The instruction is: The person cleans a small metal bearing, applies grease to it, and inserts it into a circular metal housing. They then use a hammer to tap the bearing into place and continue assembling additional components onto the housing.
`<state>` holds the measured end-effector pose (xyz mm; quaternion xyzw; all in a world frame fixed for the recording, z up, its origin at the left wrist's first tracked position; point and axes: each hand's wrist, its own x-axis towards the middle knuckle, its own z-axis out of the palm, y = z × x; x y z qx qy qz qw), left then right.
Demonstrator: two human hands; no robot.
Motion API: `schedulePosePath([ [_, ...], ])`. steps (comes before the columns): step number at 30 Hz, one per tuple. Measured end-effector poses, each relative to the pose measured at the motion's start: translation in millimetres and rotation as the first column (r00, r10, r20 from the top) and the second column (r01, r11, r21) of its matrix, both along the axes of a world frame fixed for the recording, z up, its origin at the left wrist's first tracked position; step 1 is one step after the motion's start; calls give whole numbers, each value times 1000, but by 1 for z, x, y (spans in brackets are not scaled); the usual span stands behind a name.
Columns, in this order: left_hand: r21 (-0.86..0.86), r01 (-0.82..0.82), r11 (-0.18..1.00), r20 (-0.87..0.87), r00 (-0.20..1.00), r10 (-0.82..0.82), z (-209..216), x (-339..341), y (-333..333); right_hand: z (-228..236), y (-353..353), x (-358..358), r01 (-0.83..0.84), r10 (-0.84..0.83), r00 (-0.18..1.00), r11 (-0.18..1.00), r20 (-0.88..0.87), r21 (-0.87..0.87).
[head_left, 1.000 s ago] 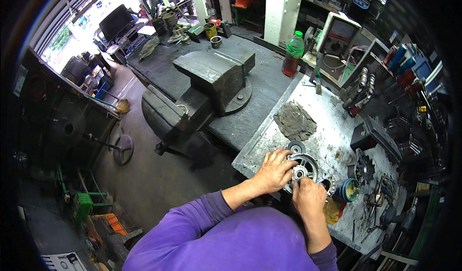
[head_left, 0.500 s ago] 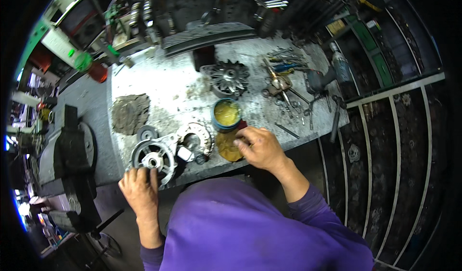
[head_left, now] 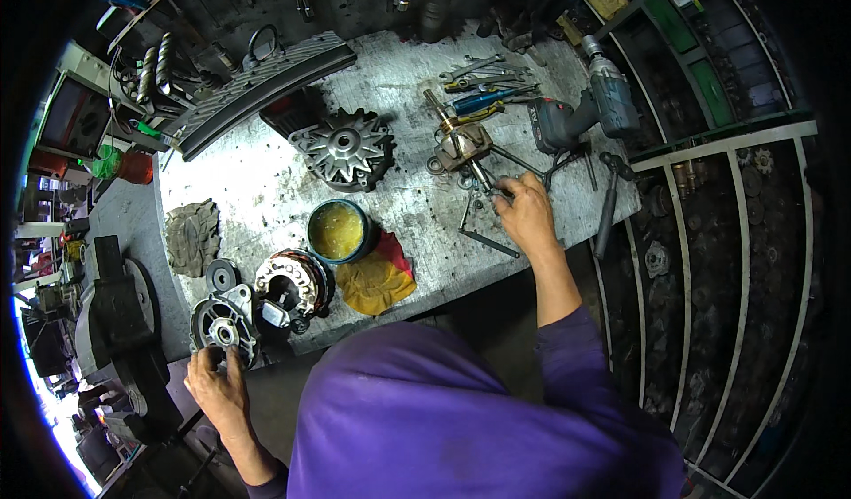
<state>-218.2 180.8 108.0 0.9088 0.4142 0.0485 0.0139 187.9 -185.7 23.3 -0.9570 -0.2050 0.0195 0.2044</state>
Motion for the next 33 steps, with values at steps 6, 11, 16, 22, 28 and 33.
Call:
schedulePosePath([
  [6,-236,41,971,138,990,-9,1,3,-8,-23,10,15,-62,62,998,998,22,-15],
  [11,-244,-262,934,22,961,275,-4,5,-6,-30,12,21,-98,98,995,995,32,-12],
  [16,-180,-45,983,179,981,78,-3,9,-15,-23,-4,26,-111,101,992,983,74,145],
  [22,-116,-177,977,128,973,191,-2,15,-20,1,-11,30,167,24,937,846,-348,507],
  [28,-87,-179,980,90,978,186,2,15,-21,32,48,-5,207,521,762,367,-385,907],
  [33,4,-174,985,13,985,174,-1,14,-26,52,125,-65,221,776,504,308,-378,926],
])
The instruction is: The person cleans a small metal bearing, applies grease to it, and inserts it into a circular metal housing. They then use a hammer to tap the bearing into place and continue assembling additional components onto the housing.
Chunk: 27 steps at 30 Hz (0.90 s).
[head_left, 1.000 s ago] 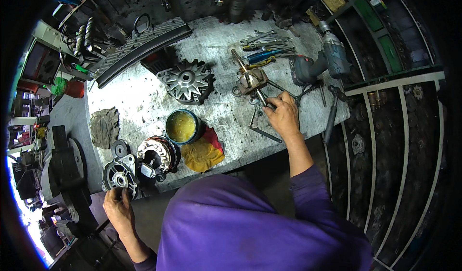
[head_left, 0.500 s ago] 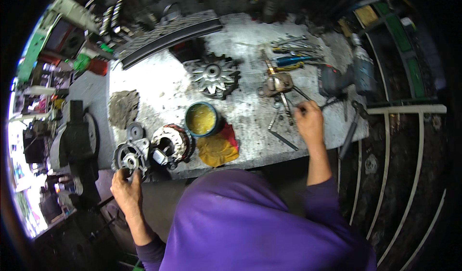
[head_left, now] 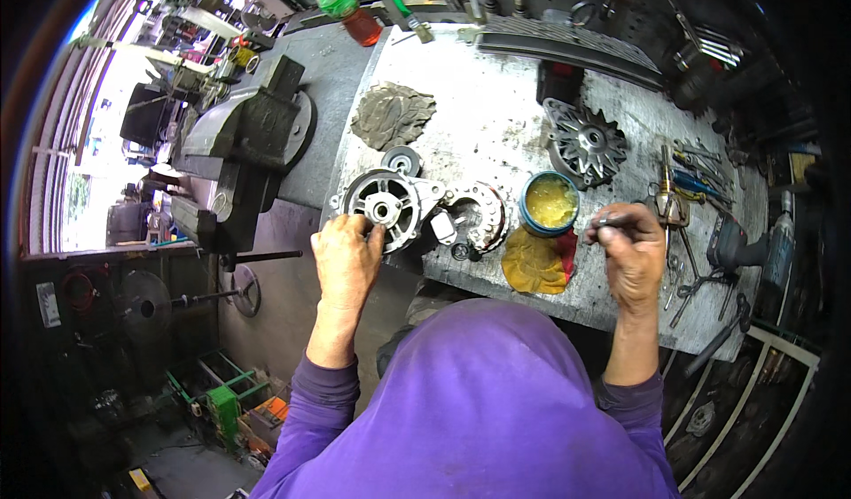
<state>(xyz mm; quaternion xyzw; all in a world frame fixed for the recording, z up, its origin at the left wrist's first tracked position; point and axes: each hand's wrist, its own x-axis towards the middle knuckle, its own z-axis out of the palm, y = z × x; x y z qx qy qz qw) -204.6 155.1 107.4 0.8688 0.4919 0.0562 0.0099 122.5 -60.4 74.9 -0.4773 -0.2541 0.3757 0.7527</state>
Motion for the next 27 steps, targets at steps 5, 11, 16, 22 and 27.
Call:
schedulePosePath([
  [5,-146,80,986,197,979,-50,0,-14,8,20,68,-59,-175,221,944,965,244,-195],
  [11,-35,182,983,237,957,-169,-10,-25,17,44,142,-121,-208,369,681,926,633,-316],
  [16,-74,264,962,427,880,-208,-10,-37,30,34,196,-158,-151,346,326,938,880,-313],
  [22,-93,111,989,541,840,-44,-21,-79,65,24,223,-181,-119,428,117,902,896,-415],
  [27,-330,249,911,691,721,53,-38,-88,84,30,232,-197,-44,460,41,888,887,-458],
])
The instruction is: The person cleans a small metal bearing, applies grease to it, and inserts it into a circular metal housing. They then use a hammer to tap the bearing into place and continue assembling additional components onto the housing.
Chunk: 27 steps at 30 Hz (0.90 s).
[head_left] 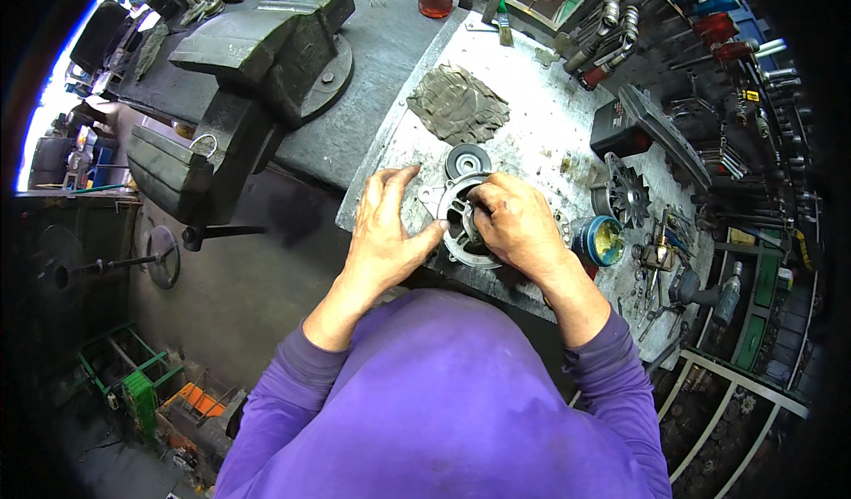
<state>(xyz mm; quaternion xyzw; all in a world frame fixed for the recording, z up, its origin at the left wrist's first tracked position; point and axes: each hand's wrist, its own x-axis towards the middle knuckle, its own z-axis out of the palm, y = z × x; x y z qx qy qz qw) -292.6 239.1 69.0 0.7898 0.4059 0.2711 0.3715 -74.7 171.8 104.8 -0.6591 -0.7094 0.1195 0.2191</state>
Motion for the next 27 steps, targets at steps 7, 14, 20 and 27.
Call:
schedulePosePath([
  [7,-53,159,986,104,983,-153,-25,23,4,3,6,-10,-11,18,994,998,108,-63],
  [14,-125,199,972,47,980,-194,-32,23,9,13,7,-13,22,3,989,985,149,-171],
  [20,-144,179,973,48,984,-173,-33,22,8,3,0,-12,57,-37,986,992,162,-117],
  [27,-115,76,990,-27,996,-79,-36,29,-1,-14,-1,-10,8,1,961,1000,278,-29],
])
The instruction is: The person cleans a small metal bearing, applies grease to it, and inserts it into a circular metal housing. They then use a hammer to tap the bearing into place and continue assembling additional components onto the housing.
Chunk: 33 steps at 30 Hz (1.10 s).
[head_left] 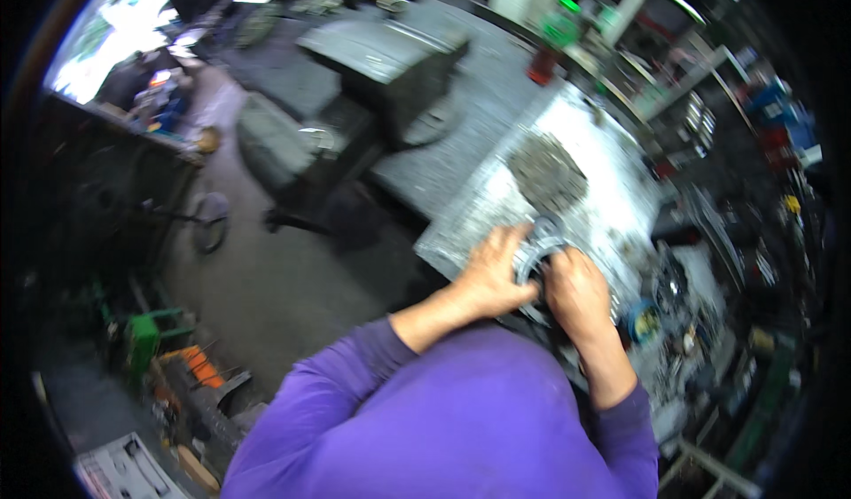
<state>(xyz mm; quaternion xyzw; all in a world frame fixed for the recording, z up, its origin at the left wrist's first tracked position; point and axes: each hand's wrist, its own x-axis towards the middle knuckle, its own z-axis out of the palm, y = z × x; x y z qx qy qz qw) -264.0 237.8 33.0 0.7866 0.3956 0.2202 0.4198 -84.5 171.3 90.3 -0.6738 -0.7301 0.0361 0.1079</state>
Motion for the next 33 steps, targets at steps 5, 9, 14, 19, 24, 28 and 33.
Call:
schedulePosePath([
  [5,-61,-26,998,3,1000,27,8,-2,-3,-5,8,-5,46,-43,976,999,213,-10],
  [9,-78,-23,997,27,999,25,8,-2,-6,-6,12,-2,9,-4,978,1000,211,-21],
  [14,-93,-51,994,21,998,53,12,-1,-10,1,6,2,-24,26,998,999,63,-29],
  [19,-82,-72,994,24,997,74,12,-1,-12,-2,1,-3,35,-35,998,999,49,-11],
  [24,-53,-84,995,30,996,86,5,0,-14,-10,4,-9,84,-91,974,996,208,43],
  [28,-42,-95,995,32,995,97,4,0,-16,-10,8,-8,75,-91,953,995,290,66],
  [33,-47,-91,995,44,995,93,5,-2,-17,-2,4,-4,14,-18,964,1000,266,16],
])
